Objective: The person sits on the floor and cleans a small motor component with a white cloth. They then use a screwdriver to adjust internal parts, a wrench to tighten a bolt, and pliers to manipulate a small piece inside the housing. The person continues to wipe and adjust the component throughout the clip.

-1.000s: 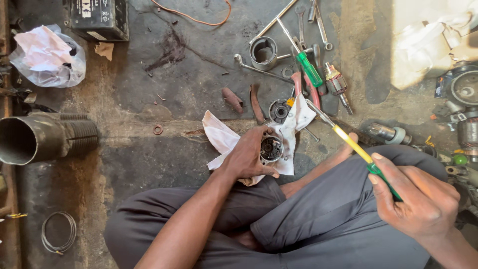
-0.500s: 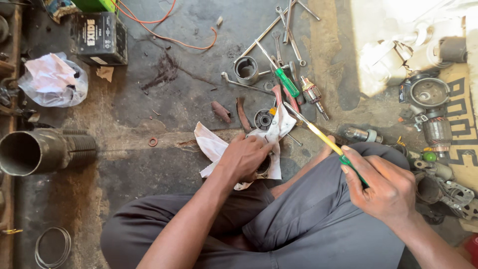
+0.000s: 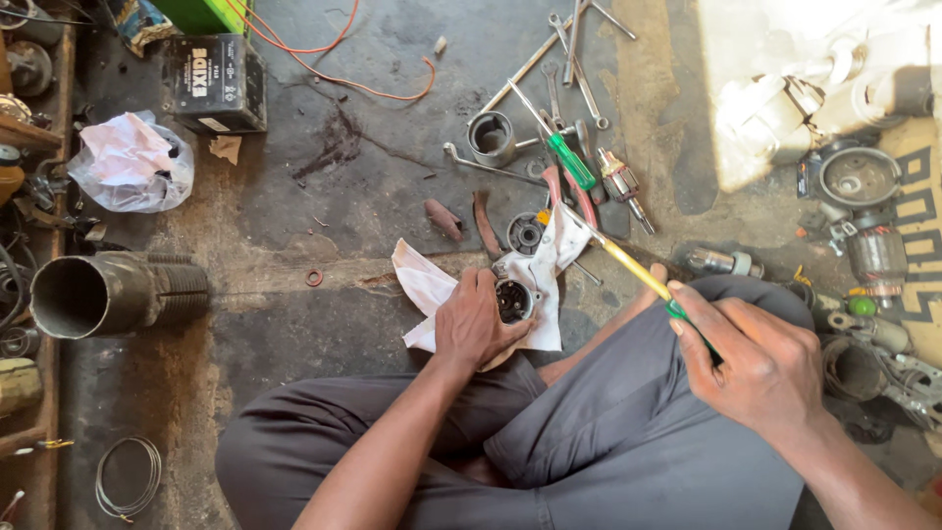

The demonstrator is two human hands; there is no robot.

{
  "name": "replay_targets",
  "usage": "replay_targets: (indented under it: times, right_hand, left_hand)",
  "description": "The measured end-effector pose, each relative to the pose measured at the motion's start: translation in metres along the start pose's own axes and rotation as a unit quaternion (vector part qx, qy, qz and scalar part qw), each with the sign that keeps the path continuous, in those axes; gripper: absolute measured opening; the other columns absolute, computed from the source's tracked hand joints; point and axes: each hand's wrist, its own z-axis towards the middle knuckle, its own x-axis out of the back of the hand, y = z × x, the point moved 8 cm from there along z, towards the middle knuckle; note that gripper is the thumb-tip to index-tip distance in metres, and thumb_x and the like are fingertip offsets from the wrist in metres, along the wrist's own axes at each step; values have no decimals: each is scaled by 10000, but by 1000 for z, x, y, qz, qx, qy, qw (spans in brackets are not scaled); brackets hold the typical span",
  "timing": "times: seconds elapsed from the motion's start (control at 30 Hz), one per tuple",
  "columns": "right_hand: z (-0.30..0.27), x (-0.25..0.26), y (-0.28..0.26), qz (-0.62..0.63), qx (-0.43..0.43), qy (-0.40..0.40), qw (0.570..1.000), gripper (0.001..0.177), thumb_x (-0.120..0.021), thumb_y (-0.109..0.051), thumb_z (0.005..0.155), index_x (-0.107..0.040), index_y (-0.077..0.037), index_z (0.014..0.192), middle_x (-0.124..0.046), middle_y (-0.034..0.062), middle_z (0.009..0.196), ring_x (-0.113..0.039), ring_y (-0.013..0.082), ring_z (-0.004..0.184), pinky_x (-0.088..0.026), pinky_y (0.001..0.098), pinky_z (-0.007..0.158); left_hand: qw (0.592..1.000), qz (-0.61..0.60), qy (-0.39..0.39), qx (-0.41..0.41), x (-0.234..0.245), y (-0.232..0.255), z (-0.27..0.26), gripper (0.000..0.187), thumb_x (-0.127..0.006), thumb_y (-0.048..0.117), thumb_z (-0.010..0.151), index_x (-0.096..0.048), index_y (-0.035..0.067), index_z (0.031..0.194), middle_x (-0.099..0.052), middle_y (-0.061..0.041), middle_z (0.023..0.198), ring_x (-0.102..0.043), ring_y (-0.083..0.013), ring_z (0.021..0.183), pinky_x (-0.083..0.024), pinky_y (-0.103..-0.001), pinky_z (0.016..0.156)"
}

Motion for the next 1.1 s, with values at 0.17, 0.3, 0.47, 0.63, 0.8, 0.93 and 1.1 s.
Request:
replay_targets:
  times: [0.17,0.3,0.47,0.63,0.8,0.93,1.1]
  right_hand:
    - [18,-18,6,98,-107,-158,977,368,-733,-162,816,-744,-76,1174,-702,102,748,-658,256,524,-528,380,518]
    - [18,-58,3,78,-224,-375,896,348,-713,-281,885,-741,-168,1213,-734,173,784,-699,335,628,-562,422,631]
    - [46,-87,-9,64,-214,-431,874,365,-710,-288,855,-751,-184,1203,-704,223,681,-698,403,678,-546,481,667]
    - [49,-109,-7,19,-213,-510,833,350,-667,-279,873,-759,-248,1209,-685,218,682,-707,376,698,-554,461,709]
    - [55,-117,-1,28,-199,-508,838,372,-703,-312,845,-761,-257,1209,-692,218,685,-704,387,694,-550,467,702]
    - [51,-118,6,28,-222,-522,823,341,-713,-351,881,-763,-248,1203,-709,198,721,-711,358,707,-553,435,722]
    - [56,-118,5,60,-215,-494,840,376,-724,-333,838,-766,-227,1197,-739,198,808,-726,378,750,-561,444,733]
  left_hand:
    - [995,-78,31,-48,11,-2,6,1153,-911,503,573,-357,-6,1445,-501,-222,1193,-621,-420,1007,-544,-491,764]
    - [995,-36,-90,-36,0,-10,15,1133,-898,511,585,-365,179,1529,-511,-187,1168,-629,-407,1017,-540,-512,784]
    - [994,-42,-100,-11,-5,-16,25,758,-830,514,719,-514,134,1295,-517,-179,1152,-643,-396,1028,-546,-515,789]
    - [996,-75,-47,-31,-2,-15,25,634,-797,404,772,-524,129,1273,-509,-197,1089,-620,-411,982,-532,-512,773]
    - [994,-77,-67,-29,-7,-17,24,614,-791,341,773,-512,128,1277,-512,-186,1098,-611,-402,1022,-519,-515,777]
    - [994,-83,-70,-29,-7,-17,26,628,-792,330,773,-501,115,1287,-513,-193,1106,-608,-409,1018,-514,-522,773]
    - [994,-85,-66,-30,-7,-16,26,629,-795,329,774,-497,112,1284,-516,-190,1117,-606,-406,1031,-510,-524,773]
